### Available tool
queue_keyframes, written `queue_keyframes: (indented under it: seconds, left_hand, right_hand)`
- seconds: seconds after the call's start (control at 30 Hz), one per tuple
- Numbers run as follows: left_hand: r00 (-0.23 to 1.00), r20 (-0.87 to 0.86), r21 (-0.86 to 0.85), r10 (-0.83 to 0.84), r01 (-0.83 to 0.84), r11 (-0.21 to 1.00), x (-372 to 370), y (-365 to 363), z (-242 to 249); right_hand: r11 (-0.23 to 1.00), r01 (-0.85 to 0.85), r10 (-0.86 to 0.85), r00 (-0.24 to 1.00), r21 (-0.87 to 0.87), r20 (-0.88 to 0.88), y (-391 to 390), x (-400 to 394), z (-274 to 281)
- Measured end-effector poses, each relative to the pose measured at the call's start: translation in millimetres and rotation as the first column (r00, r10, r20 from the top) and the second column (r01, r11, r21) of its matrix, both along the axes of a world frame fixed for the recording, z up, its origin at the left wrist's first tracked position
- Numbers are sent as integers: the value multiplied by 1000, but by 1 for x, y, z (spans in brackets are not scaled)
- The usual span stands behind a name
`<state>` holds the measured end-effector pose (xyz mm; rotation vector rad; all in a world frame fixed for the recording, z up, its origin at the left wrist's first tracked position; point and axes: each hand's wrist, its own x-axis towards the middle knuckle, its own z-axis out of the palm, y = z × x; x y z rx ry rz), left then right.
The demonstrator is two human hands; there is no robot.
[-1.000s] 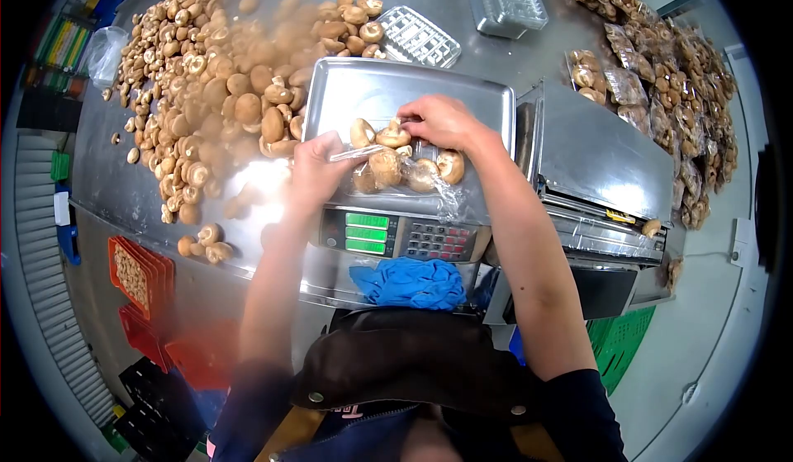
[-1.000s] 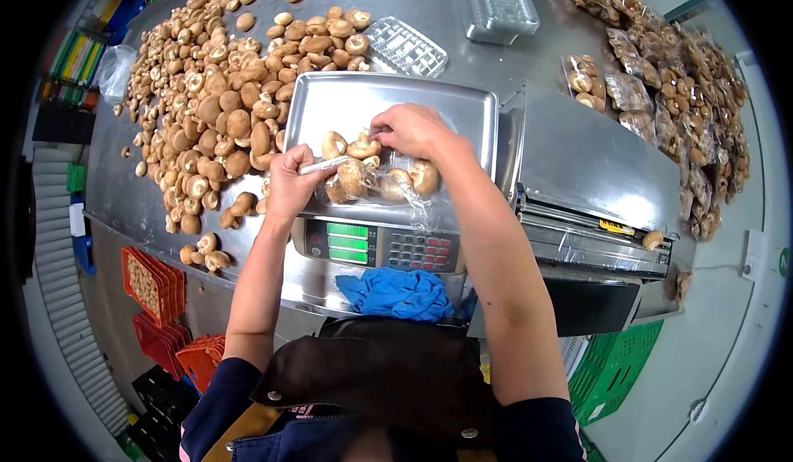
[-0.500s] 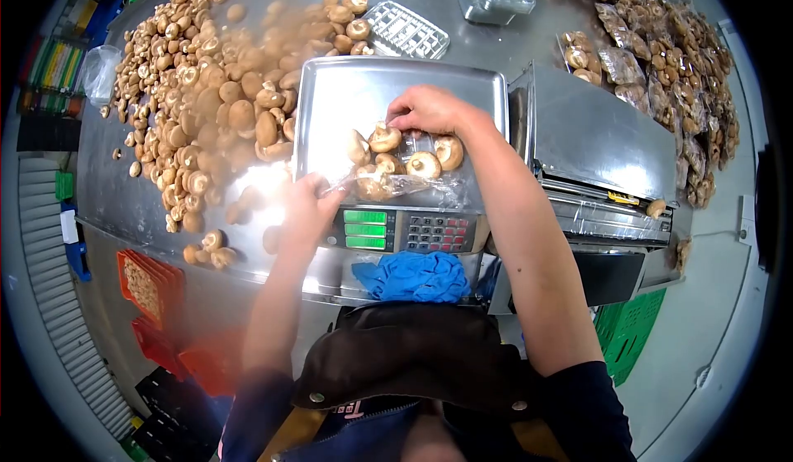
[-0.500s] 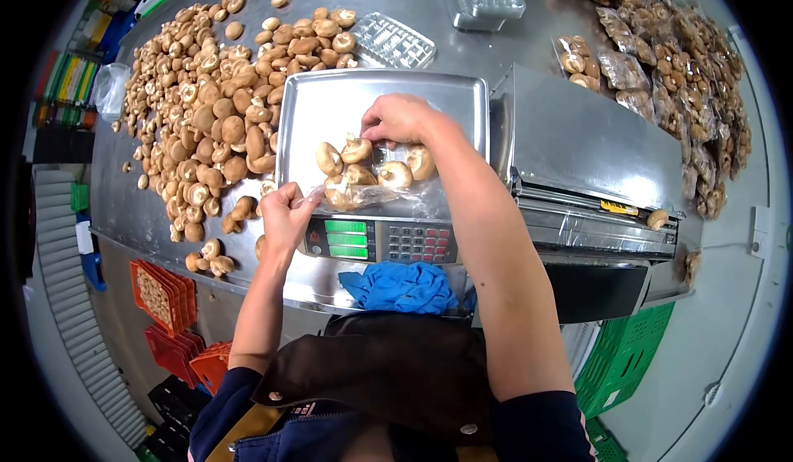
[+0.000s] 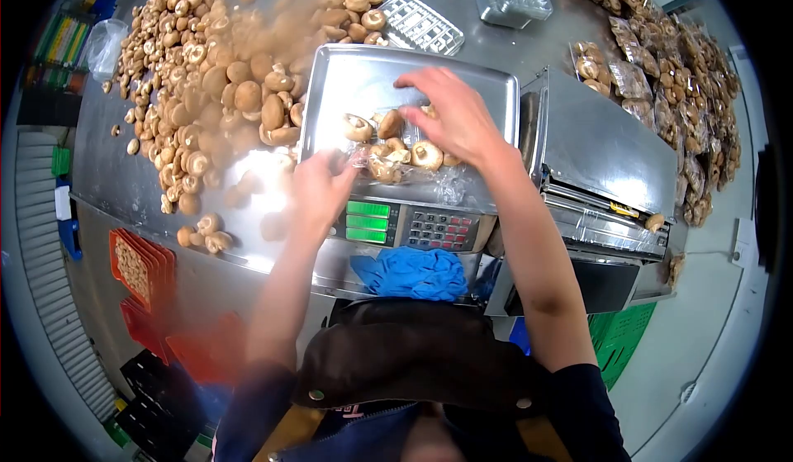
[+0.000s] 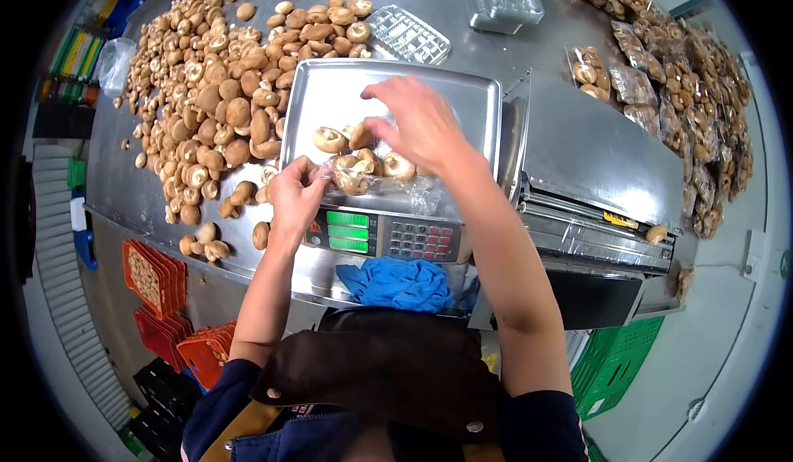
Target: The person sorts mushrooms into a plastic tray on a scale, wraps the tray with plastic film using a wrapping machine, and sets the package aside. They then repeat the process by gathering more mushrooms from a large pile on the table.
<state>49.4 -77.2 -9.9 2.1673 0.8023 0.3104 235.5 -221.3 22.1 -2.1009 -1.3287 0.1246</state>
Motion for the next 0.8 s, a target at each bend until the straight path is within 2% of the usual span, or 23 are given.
queue_keyframes:
  seconds: [0.07,0.17,0.2,0.3,0.33,0.43,0.47,0.57,0.6,0.7,0.8]
  left_hand:
    - [999,14,-43,-29,30,999,-1,1,0]
    - [980,167,-197,-108,140,970,-1,2,-5]
    - [984,136,-204,-116,142,969,-3,2,0]
    - [976,155,-112,-155,173,979,-1,0,17]
    - [978,122,-65,-170,179,982,0,-1,19]
    - [958,202,143,-205,178,974,11,-13,26]
    - [949,243,159,-202,166,973,15,-15,24]
    - [928,234,321,-289,207,924,23,-15,27]
    - [931,219,321,-290,212,923,25,-15,28]
    - [945,186,159,-268,241,957,26,-15,33]
    - [971,80,55,-227,223,973,27,-14,32]
  right_hand:
    - [997,-53,47,992,-49,-113,-10,-27,32]
    - [993,-57,37,982,-104,-185,-17,-55,40]
    - [991,-53,9,946,-126,-325,-18,-55,41]
    - [996,21,-46,954,-87,-296,-25,-49,36]
    - [999,50,-54,966,-20,-254,-25,-49,35]
    - [995,102,-101,975,-6,-199,-25,-46,30]
    - [996,86,-85,985,0,-152,-26,-45,30]
    - [986,95,-127,961,-136,-247,-33,-45,27]
    - [990,105,-136,900,-97,-414,-33,-46,30]
    - [989,151,-124,814,0,-568,-37,-47,22]
    - [956,292,-192,697,29,-691,-39,-50,19]
